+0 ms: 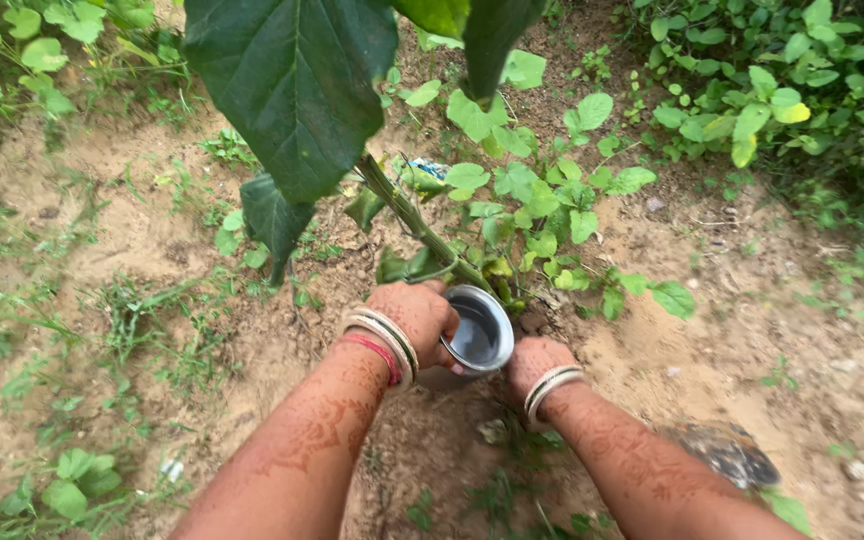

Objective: The person loosens the soil around plants using a trowel and pours water at the base of the plants from a metal cup.

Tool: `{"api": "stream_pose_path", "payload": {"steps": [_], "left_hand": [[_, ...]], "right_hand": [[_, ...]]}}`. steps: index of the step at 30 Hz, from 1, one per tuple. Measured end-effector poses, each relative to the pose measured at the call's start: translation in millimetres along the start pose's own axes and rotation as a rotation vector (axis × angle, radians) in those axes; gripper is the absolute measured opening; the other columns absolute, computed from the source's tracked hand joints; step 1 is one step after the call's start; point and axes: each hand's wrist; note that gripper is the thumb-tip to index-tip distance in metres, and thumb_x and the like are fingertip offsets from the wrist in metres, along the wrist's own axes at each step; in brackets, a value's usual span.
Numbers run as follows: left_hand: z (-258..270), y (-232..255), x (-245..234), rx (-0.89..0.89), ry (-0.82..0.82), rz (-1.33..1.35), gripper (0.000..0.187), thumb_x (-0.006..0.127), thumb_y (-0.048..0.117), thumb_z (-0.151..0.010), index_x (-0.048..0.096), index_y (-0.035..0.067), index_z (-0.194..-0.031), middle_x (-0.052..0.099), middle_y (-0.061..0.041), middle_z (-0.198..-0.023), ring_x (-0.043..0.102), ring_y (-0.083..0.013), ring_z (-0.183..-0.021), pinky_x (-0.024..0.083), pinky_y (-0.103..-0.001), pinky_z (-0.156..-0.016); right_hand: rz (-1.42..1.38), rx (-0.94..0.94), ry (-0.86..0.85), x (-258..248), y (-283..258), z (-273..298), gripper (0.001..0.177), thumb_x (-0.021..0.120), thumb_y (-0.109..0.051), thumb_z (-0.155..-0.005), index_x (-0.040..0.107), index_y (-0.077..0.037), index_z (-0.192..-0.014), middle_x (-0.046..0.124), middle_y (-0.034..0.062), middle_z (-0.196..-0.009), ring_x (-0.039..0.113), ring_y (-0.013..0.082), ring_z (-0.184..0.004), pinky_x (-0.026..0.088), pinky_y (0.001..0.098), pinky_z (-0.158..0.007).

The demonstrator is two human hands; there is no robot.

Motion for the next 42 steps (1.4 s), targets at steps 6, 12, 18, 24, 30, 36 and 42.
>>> {"api": "stream_pose_path", "payload": {"steps": [6,12,18,24,30,36,42], "left_hand": [[3.8,6.3,-10.1,0.009,0.016,-0.007,0.048,0.089,0.058,-0.066,0.079,0.031,-0.104,0.063,-0.004,-0.124,0.068,-0.0299,-0.11,0.055,-0.044,-0.094],[4.7,19.3,-21.4,-0.007,0.037,-0.04,0.051,0.089,0.061,-0.065,0.079,0.029,-0.103,0.063,-0.004,-0.119,0.066,-0.0272,-0.113,0.055,-0.043,-0.095],[1.6,36.5,-45.5,-0.024,0.042,-0.008,0.059,0.089,0.065,-0.063,0.078,0.024,-0.105,0.069,-0.005,-0.118,0.068,-0.026,-0.112,0.055,-0.041,-0.097],[14.1,58.9,-81.2,-0.005,0.127,0.045,0.054,0.087,0.064,-0.066,0.08,0.027,-0.104,0.067,-0.005,-0.119,0.067,-0.0256,-0.113,0.054,-0.042,-0.096],[23.1,73.4,-112.1,-0.045,0.27,0.078,0.049,0.081,0.066,-0.073,0.08,0.03,-0.106,0.069,-0.005,-0.119,0.07,-0.0266,-0.11,0.055,-0.043,-0.097],[17.4,76.8,-125.7,-0.147,0.483,0.277,0.04,0.084,0.062,-0.072,0.082,0.029,-0.095,0.067,-0.005,-0.116,0.068,-0.0261,-0.11,0.054,-0.043,-0.096],[14.4,77.4,-130.8,-0.18,0.54,0.372,0.045,0.085,0.065,-0.067,0.081,0.03,-0.095,0.067,-0.004,-0.117,0.069,-0.027,-0.109,0.054,-0.043,-0.094]], "right_hand": [[-0.1,-0.035,0.24,-13.2,45.7,6.4,0.029,0.056,-0.016,-0.096,0.068,-0.018,-0.123,0.073,0.0156,-0.115,0.069,0.0324,-0.11,0.056,0.0459,-0.094],[0.024,0.065,0.221,-10.8,96.4,18.0,0.024,0.064,-0.02,-0.09,0.07,-0.011,-0.111,0.071,0.0153,-0.118,0.066,0.0314,-0.117,0.054,0.0428,-0.099],[0.08,0.242,0.207,-29.2,161.2,38.0,0.022,0.061,-0.014,-0.092,0.073,-0.014,-0.112,0.072,0.0147,-0.121,0.068,0.0315,-0.118,0.054,0.0422,-0.102],[0.064,0.36,0.303,-75.1,206.8,82.9,0.039,0.059,-0.014,-0.097,0.06,-0.018,-0.136,0.069,0.014,-0.129,0.069,0.0298,-0.12,0.056,0.0431,-0.101],[0.181,0.452,0.265,-137.7,188.6,143.3,0.072,0.075,-0.041,-0.088,0.043,-0.03,-0.152,0.064,0.0031,-0.135,0.054,0.0224,-0.132,0.043,0.045,-0.107],[0.306,0.462,0.292,-172.9,172.4,162.2,0.051,0.076,-0.047,-0.087,0.062,-0.029,-0.133,0.066,-0.0015,-0.131,0.056,0.0209,-0.132,0.037,0.0492,-0.11],[0.317,0.431,0.316,-197.7,154.1,165.7,0.048,0.075,-0.051,-0.087,0.065,-0.027,-0.128,0.067,0.0004,-0.127,0.056,0.0217,-0.131,0.039,0.048,-0.107]]}}
Point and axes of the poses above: each hand's wrist, its own z-axis away from the middle knuckle, its own x-axis out of the palm, y = z × x
